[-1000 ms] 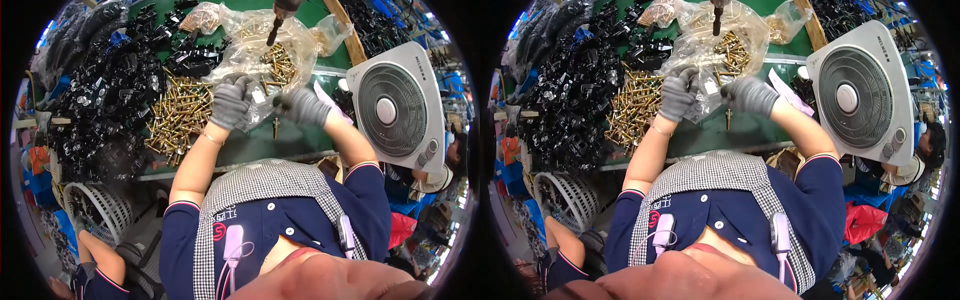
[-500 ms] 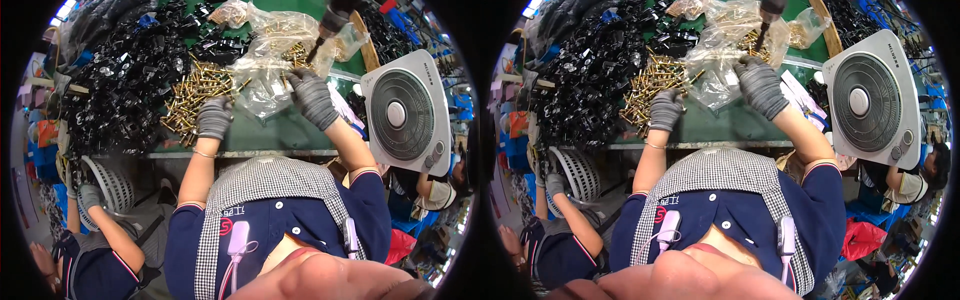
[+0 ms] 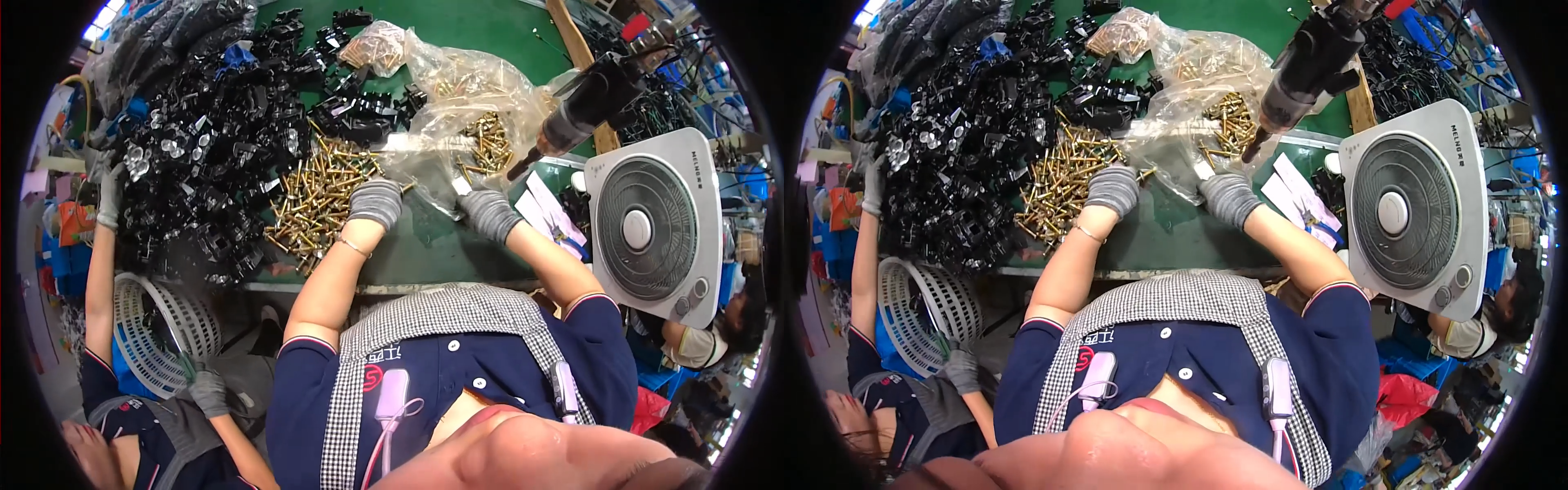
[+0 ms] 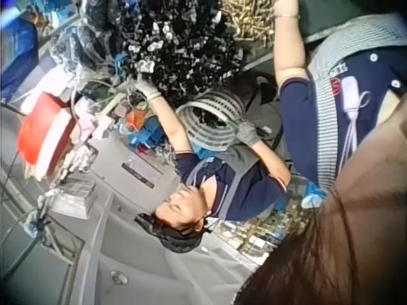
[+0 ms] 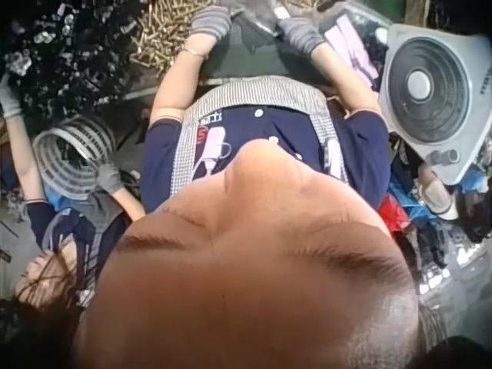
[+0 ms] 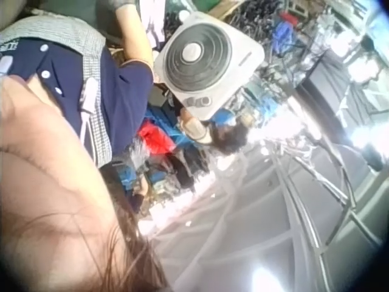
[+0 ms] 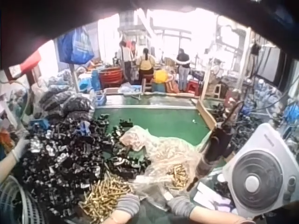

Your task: Assembling small metal components using a suspended power screwdriver on a factory production line.

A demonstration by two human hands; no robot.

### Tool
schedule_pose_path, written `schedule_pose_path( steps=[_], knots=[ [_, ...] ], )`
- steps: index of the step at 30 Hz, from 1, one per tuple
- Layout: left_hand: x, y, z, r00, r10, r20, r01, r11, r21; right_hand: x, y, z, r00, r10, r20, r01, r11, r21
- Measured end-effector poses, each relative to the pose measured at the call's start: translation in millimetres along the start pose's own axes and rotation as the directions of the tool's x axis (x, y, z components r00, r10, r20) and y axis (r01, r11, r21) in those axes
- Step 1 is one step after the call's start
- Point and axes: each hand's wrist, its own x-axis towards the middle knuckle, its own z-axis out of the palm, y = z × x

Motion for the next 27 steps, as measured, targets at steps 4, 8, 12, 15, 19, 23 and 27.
schedule_pose_path(
  steps=[4, 8, 12, 15, 19, 23, 27],
  knots=[
    [-13.0, -25.5, -6.7, 0.988, -0.105, -0.116, 0.062, 0.942, -0.330, -7.2, 7.8, -5.1, 0.998, 0.016, -0.063, -0.007, 0.991, 0.136],
    [-44.4, -30.6, -6.0, 0.980, -0.178, 0.085, 0.087, 0.002, -0.996, -35.3, 7.3, -53.1, 0.829, 0.001, -0.559, 0.311, 0.830, 0.463],
    [-47.7, 20.6, 4.8, 0.999, -0.003, 0.039, 0.038, -0.150, -0.988, -67.5, 25.9, -194.1, 0.205, 0.203, -0.957, 0.675, 0.679, 0.289],
    [-23.9, 51.8, 23.9, 0.996, 0.085, -0.017, 0.000, -0.192, -0.981, -48.7, 15.0, -243.4, 0.695, 0.138, -0.706, 0.691, 0.143, 0.708],
    [-4.7, 54.5, 40.0, 1.000, -0.031, -0.005, -0.008, -0.119, -0.993, -15.3, -2.5, -214.3, 0.582, 0.226, -0.781, 0.751, 0.219, 0.623],
    [-1.3, 49.8, 51.6, 0.999, -0.002, -0.033, -0.033, -0.065, -0.997, -9.7, -15.5, -182.4, 0.699, 0.040, -0.714, 0.712, -0.125, 0.691],
    [-10.1, 57.9, 48.7, 0.988, -0.003, -0.155, -0.154, 0.067, -0.986, -3.7, -18.2, -174.7, 0.710, 0.119, -0.694, 0.702, -0.196, 0.685]
  ],
)
